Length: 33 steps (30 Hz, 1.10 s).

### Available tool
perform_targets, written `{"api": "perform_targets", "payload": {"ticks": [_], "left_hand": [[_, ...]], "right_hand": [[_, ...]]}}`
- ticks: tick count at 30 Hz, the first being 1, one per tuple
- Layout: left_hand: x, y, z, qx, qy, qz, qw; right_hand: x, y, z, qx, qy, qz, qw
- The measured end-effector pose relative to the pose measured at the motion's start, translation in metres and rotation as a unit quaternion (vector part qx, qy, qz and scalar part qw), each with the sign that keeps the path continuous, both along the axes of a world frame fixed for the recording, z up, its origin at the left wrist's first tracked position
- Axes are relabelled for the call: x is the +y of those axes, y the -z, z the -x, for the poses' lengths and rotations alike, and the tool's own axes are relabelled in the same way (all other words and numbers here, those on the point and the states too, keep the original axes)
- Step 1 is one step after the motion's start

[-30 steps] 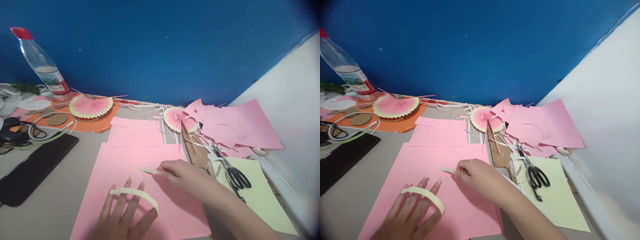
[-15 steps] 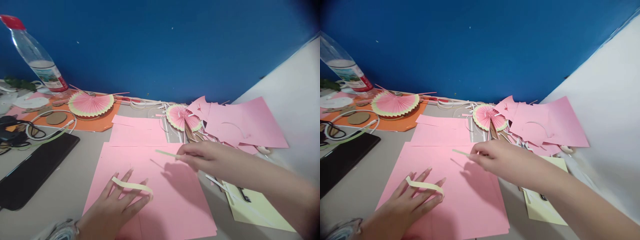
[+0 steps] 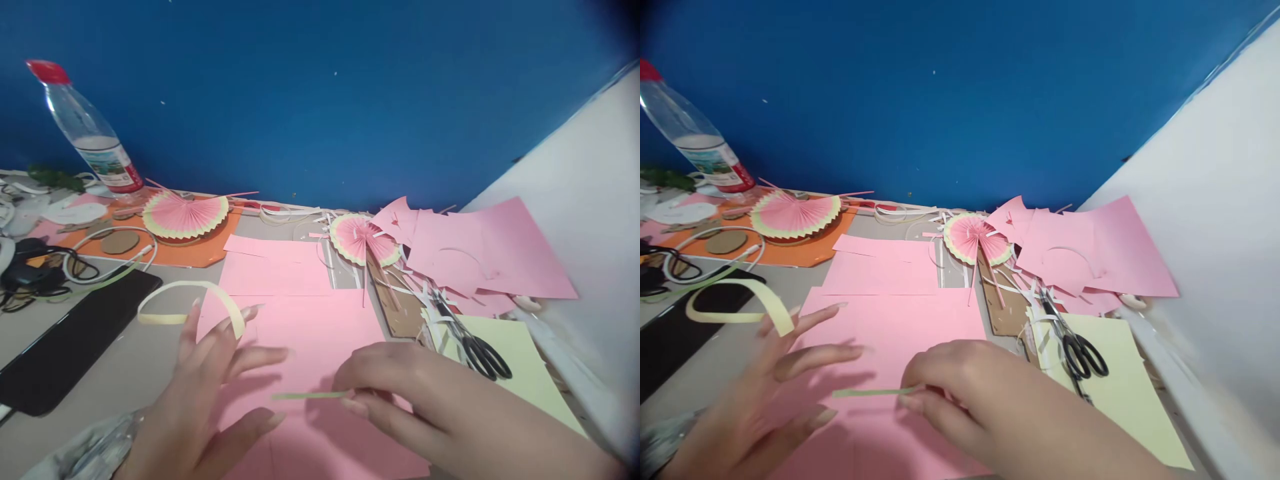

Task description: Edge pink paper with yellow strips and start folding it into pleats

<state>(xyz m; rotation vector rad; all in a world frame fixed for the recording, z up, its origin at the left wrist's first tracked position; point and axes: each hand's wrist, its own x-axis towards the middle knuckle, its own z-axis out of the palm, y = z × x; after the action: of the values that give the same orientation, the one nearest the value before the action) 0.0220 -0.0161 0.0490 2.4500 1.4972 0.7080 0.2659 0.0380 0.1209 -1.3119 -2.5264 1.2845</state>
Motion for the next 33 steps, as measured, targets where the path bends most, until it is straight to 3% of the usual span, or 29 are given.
{"api": "perform_targets", "payload": {"ticks": [4, 13, 19, 24, 26, 30, 33], "left_hand": [[-0.004, -0.005, -0.004, -0.028, -0.009, -0.01, 1.0], [-0.01, -0.007, -0.018, 0.011, 0.015, -0.088, 0.996], [-0.012, -0.012, -0.023, 0.04, 0.009, -0.096, 0.994], [-0.011, -0.013, -0.023, 0.022, 0.033, -0.112, 0.993], [-0.008, -0.01, -0.021, 0.026, 0.05, -0.124, 0.991], [-0.003, -0.003, -0.016, 0.037, 0.05, -0.159, 0.985], [-0.004, -0.004, -0.012, 0.033, 0.056, -0.13, 0.989]], "right_hand": [[-0.004, 0.001, 0.01, 0.018, -0.018, 0.002, 1.0], [0.006, 0.006, 0.008, 0.068, 0.113, 0.14, 0.981], [0.019, 0.014, 0.005, 0.088, 0.114, 0.195, 0.97], [0.019, 0.021, 0.002, 0.042, 0.17, 0.057, 0.983], [0.015, 0.016, 0.005, 0.041, 0.13, 0.015, 0.991], [0.002, -0.001, 0.021, 0.065, -0.015, 0.002, 0.998], [-0.004, -0.007, 0.033, 0.012, -0.02, -0.037, 0.999]]}}
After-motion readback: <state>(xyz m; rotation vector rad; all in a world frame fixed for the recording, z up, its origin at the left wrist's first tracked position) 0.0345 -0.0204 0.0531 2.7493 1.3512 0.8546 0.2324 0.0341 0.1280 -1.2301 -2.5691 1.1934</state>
